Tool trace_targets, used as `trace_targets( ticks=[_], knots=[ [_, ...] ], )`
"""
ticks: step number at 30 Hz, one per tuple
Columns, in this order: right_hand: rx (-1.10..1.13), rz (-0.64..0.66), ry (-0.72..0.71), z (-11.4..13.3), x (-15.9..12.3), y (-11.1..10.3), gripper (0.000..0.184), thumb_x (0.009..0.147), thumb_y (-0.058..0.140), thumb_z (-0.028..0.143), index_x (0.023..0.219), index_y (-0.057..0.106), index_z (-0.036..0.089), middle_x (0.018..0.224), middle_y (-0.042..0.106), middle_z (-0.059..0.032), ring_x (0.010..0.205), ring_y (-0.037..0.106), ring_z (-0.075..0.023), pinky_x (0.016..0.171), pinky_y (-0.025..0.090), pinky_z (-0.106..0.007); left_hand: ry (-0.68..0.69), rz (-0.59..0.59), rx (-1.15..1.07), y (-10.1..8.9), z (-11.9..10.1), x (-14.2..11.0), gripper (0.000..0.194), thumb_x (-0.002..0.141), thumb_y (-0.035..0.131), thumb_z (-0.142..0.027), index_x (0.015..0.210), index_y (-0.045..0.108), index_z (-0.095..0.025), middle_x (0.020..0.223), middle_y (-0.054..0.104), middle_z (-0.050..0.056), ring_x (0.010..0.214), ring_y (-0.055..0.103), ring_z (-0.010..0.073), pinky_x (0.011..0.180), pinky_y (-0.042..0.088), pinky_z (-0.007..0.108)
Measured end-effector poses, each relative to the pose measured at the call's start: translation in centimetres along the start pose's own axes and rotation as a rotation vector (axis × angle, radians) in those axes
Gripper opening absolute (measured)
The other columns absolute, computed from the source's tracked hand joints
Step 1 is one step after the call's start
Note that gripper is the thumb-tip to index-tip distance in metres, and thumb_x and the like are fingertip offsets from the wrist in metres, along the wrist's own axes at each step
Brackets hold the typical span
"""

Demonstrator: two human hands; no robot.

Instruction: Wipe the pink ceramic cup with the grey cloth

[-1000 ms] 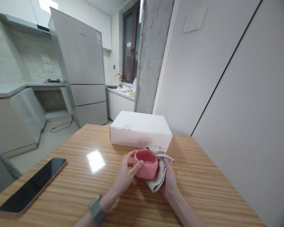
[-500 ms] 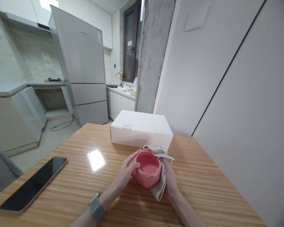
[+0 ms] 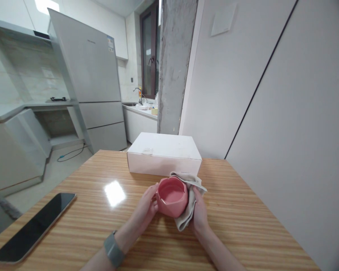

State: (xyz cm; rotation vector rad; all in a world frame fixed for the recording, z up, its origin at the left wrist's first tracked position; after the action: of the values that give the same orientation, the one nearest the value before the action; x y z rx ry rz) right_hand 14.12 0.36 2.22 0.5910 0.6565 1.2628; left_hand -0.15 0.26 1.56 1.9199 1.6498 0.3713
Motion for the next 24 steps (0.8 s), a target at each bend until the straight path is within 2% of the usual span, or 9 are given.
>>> trace_targets(
  ticks=[4,7,10,13,17,20,24],
  knots=[
    [-0.034,-0.065,-0.071,0.2,0.1,-0.3,0.031,0.065,0.07,0.043,0.085,0.071,0.02,0.087,0.075,0.0015,0.096,0.065,-0.0222,0.095,0.046,-0.033,0.01,0.074,-0.008,0.2,0.1,-0.3,0.042,0.077,0.069,-0.034,0.115,0.059,-0.019,0.115,0.064,0.008,0.098,0.062,0.0169,0.077,0.052,0.022],
    [-0.007,0.015,-0.01,0.3,-0.1,0.0,0.031,0.067,0.069,0.044,0.087,0.071,0.02,0.087,0.075,0.0,0.097,0.065,-0.0233,0.093,0.047,-0.034,-0.015,0.113,0.112,0.4,-0.3,-0.7,0.053,0.081,0.064,-0.039,0.129,0.049,-0.024,0.124,0.058,0.011,0.09,0.064,0.0201,0.057,0.056,0.024],
    [0.026,0.121,0.102,0.4,-0.3,0.4,0.033,0.072,0.066,0.045,0.092,0.071,0.019,0.09,0.075,-0.0023,0.097,0.065,-0.0246,0.09,0.048,-0.035,0.01,0.119,0.266,0.5,-0.9,-0.9,0.058,0.082,0.059,-0.045,0.135,0.042,-0.027,0.13,0.053,0.011,0.086,0.065,0.0234,0.043,0.053,0.025],
    [0.053,0.157,0.184,0.5,-0.5,0.5,0.032,0.075,0.065,0.044,0.093,0.071,0.018,0.09,0.074,-0.0035,0.097,0.065,-0.0251,0.09,0.048,-0.036,0.054,0.087,0.392,0.5,-1.4,-0.9,0.052,0.085,0.054,-0.046,0.131,0.044,-0.025,0.12,0.059,0.01,0.072,0.065,0.0182,0.044,0.053,0.025],
    [0.072,0.205,0.314,0.3,-0.7,0.6,0.032,0.079,0.061,0.045,0.094,0.07,0.017,0.09,0.074,-0.0046,0.097,0.065,-0.0247,0.09,0.047,-0.036,0.195,0.034,0.523,0.5,-1.6,-1.1,0.043,0.087,0.045,-0.051,0.12,0.044,-0.022,0.098,0.064,0.004,0.06,0.059,0.0128,0.042,0.045,0.02],
    [0.059,0.263,0.412,0.1,-0.8,0.6,0.035,0.081,0.057,0.048,0.094,0.069,0.017,0.089,0.074,-0.0063,0.096,0.066,-0.0252,0.089,0.048,-0.037,0.319,0.012,0.62,0.3,-1.9,-1.1,0.038,0.088,0.043,-0.052,0.109,0.049,-0.021,0.089,0.065,0.002,0.064,0.059,0.0141,0.05,0.046,0.022],
    [0.108,0.28,0.464,0.0,-0.9,0.5,0.035,0.082,0.056,0.046,0.096,0.067,0.016,0.088,0.074,-0.0072,0.093,0.066,-0.0251,0.088,0.048,-0.038,0.401,0.026,0.699,0.0,-2.3,-0.7,0.041,0.09,0.039,-0.049,0.112,0.057,-0.02,0.104,0.067,0.006,0.095,0.062,0.0226,0.082,0.049,0.033]
  ],
)
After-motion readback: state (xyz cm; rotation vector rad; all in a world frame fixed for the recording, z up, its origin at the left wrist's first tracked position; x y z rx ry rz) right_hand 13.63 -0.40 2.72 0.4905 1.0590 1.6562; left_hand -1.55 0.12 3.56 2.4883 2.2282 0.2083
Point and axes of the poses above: each hand's wrist, its own x-axis towards the middle knuckle, its own y-axis out of the palm, z = x × y, the point moved 2 cm from there along x, towards the middle knuckle
